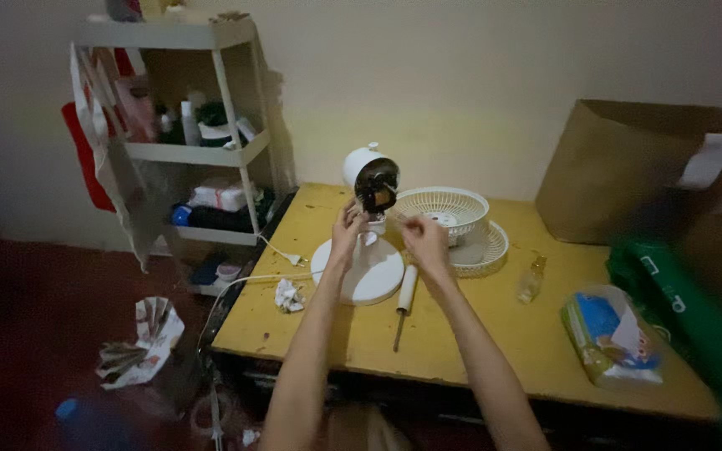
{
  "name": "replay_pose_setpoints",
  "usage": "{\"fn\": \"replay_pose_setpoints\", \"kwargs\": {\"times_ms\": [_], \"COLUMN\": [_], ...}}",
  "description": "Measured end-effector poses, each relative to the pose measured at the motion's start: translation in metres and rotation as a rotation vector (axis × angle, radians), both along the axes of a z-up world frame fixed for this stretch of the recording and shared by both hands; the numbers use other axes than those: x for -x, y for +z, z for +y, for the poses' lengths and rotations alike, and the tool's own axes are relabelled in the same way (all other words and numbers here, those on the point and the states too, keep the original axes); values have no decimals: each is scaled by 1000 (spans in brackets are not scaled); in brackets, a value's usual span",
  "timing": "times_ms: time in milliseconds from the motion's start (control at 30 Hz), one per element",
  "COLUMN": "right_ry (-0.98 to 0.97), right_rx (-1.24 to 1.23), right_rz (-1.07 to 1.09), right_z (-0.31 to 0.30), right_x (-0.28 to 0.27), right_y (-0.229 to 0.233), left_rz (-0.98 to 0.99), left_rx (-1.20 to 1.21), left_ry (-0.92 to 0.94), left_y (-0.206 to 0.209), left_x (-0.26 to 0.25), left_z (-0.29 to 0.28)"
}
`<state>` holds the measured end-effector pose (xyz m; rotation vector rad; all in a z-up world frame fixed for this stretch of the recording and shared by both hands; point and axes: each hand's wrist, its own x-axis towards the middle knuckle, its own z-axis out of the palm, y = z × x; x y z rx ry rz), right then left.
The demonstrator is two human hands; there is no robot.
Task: The person uses a screwdriver to loosen and remove screws from the rear housing of a white table fan. They repeatedly insert and turn the screwdriver, then remove the screw by hand, leaving the fan partially disassembled on a yellow table.
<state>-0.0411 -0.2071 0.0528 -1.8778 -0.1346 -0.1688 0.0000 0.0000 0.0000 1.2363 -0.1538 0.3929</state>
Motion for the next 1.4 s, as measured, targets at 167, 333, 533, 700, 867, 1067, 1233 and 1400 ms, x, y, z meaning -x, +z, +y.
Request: {"fn": "replay_pose_setpoints", "kwargs": {"times_ms": [167,333,533,700,867,1067,1233,1400], "right_ry": [-208,-348,-421,-417,-451,-470,-278,191], "right_rx": [260,408,479,474,437,416,88,192], "right_rz": [-534,-576,-554,-471,-513,-569,-398,260], "right_z": [40,66,77,82,86,80,32,2], "right_x": [27,44,46,40,40,32,49,97], "right_y": [24,33,34,39,35,22,19,-2], "left_rz": [-32,92,-44,-27,-87,54,-23,102], "left_rx": [18,17,93,72,108,83,56,59], "left_ry": [-3,8,-30,-22,-32,-31,-41,-58], "left_y": [3,9,1,-7,-11,-1,3,8], "left_x": [9,5,-2,-12,-17,-5,-2,-4], "left_z": [-1,0,-1,0,-2,0,0,0]}}
